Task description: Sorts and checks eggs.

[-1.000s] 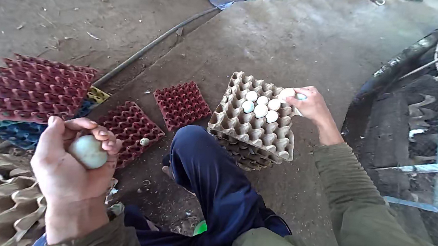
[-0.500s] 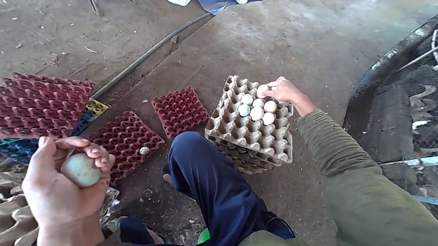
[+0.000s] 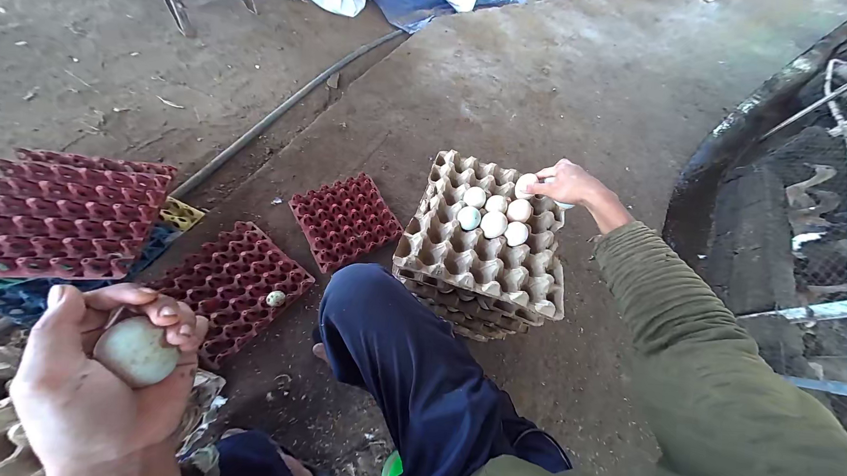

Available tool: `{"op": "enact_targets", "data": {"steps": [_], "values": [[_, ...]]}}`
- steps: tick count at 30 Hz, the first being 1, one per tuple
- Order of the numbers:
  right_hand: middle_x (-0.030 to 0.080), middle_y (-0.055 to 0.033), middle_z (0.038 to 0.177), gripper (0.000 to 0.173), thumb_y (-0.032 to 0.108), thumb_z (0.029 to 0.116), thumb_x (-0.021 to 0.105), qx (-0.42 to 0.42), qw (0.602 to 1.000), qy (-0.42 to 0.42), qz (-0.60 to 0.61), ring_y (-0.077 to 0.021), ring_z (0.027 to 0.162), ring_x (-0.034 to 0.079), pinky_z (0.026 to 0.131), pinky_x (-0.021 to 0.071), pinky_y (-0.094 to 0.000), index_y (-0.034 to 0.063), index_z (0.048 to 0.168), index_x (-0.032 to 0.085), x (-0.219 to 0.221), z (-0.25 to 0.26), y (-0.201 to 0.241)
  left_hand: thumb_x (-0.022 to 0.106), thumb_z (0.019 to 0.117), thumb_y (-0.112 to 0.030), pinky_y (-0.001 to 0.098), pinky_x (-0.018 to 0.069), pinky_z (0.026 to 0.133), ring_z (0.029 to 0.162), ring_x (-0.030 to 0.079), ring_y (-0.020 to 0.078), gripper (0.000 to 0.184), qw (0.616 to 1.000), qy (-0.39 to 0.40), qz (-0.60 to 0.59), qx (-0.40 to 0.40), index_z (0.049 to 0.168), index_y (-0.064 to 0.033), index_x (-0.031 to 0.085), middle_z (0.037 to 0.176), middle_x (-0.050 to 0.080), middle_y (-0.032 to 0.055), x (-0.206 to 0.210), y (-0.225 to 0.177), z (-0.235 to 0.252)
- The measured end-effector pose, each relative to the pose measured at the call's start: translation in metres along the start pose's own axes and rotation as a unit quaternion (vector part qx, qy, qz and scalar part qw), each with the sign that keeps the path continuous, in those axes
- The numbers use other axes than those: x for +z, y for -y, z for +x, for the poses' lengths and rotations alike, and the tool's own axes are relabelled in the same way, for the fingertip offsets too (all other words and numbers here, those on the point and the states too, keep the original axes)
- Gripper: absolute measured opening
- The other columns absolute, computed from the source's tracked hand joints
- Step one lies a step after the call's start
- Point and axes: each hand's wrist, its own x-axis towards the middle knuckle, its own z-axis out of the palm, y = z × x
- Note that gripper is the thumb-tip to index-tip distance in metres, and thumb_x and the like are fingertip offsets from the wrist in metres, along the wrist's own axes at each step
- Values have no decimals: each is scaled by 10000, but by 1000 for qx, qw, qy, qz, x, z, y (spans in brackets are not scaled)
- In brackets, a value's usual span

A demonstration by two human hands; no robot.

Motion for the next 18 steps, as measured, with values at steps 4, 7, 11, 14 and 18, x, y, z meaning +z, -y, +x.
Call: {"op": "enact_targets", "data": {"steps": [4, 7, 11, 14, 18], "values": [[538, -279, 1383, 513, 503, 924, 729, -6, 999, 31, -10, -419, 1254, 541, 1006, 446, -625, 145, 1291, 727, 10, 4, -1, 143, 1100, -401, 184, 521, 499, 536, 597, 44, 600, 1000, -4, 2, 2, 821, -205, 637, 663, 623, -64, 0, 1, 1], [515, -287, 1406, 507, 488, 947, 705, -8, 998, 53, -29, -426, 1277, 529, 1034, 434, -625, 138, 1314, 711, 10, 8, 1, 142, 1100, -396, 184, 525, 501, 544, 604, 44, 601, 1000, -2, -3, 1, 830, -203, 643, 668, 627, -61, -2, 1, 1], [693, -211, 1157, 419, 458, 1056, 536, -21, 996, 80, -17, -354, 1008, 674, 866, 518, -596, 142, 1251, 732, 3, 10, 0, 143, 1101, -385, 188, 527, 501, 540, 606, 52, 605, 1000, -8, -10, 6, 824, -191, 644, 662, 629, -53, -2, 0, 0], [674, -229, 1148, 424, 449, 1068, 514, 0, 999, 27, 42, -364, 960, 669, 831, 522, -601, 114, 1228, 718, -12, -5, 3, 135, 1102, -388, 185, 527, 507, 552, 609, 51, 610, 1000, -5, -11, 9, 826, -191, 642, 674, 631, -51, -4, -1, -1], [597, -137, 1260, 281, 186, 1048, 522, -66, 973, -74, 209, -228, 828, 625, 676, 543, -432, 165, 1270, 693, -37, -53, 37, 211, 1101, -400, 169, 526, 531, 570, 604, 31, 535, 1000, 19, 13, 7, 867, -213, 654, 697, 631, -73, -1, -1, -6]]}}
